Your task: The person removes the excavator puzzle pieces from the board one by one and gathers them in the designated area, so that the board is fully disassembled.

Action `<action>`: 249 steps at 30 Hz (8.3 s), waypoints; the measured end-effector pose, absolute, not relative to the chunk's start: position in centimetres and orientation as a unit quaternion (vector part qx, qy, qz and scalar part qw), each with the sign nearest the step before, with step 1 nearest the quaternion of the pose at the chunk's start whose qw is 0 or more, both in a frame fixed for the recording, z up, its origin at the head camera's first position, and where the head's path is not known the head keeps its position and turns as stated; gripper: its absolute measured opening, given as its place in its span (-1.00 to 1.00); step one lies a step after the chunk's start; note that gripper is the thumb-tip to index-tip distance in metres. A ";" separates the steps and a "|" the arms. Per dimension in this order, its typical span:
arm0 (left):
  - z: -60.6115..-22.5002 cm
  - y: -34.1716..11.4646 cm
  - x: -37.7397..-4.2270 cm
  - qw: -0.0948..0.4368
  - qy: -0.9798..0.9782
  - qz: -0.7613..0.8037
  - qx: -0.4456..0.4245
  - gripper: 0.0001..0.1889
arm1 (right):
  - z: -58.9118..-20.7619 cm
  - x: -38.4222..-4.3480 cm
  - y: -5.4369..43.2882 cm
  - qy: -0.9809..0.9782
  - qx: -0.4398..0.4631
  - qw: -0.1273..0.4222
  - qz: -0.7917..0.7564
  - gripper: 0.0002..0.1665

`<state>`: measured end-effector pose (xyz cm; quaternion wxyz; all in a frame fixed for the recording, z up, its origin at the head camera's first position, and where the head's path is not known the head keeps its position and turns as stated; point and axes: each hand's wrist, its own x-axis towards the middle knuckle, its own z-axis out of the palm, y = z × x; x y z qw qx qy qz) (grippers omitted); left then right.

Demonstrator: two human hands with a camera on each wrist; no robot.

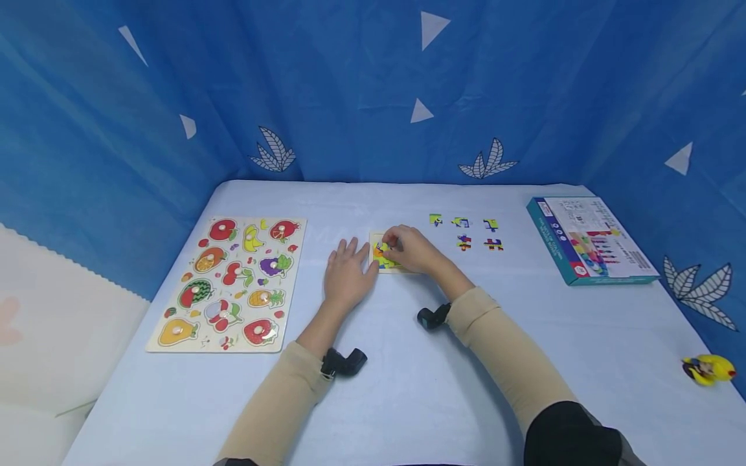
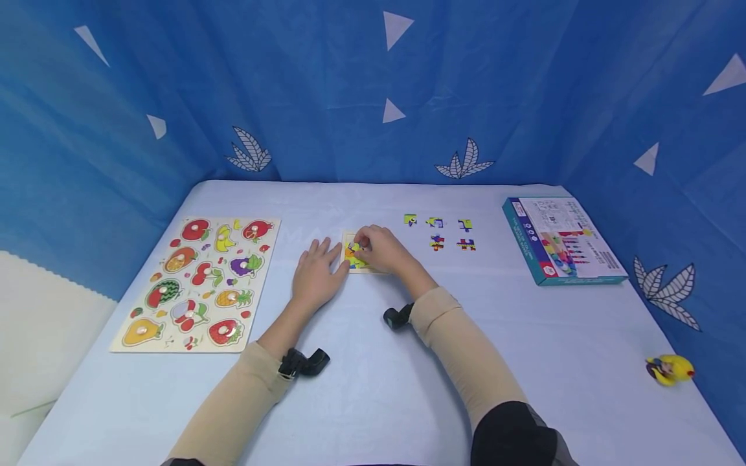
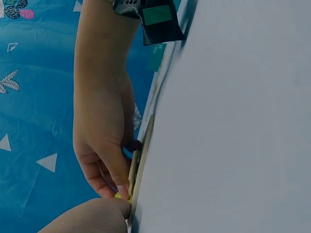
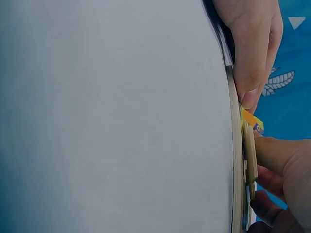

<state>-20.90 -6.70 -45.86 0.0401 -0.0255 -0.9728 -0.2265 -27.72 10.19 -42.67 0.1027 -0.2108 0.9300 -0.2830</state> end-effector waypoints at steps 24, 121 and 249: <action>-45.9 -6.6 -20.9 0.036 -0.973 -0.227 -0.020 -0.40 | -42.7 -27.6 10.6 0.892 -0.140 0.114 -0.414 -0.73; -45.5 -4.8 -21.4 0.055 -0.962 -0.235 -0.130 -0.61 | -43.0 -24.9 15.8 0.933 -0.217 0.087 -0.273 -0.55; -45.2 -4.8 -21.0 0.044 -0.957 -0.264 -0.115 -0.59 | -41.3 -21.8 31.6 0.953 -0.091 0.080 -0.278 -0.53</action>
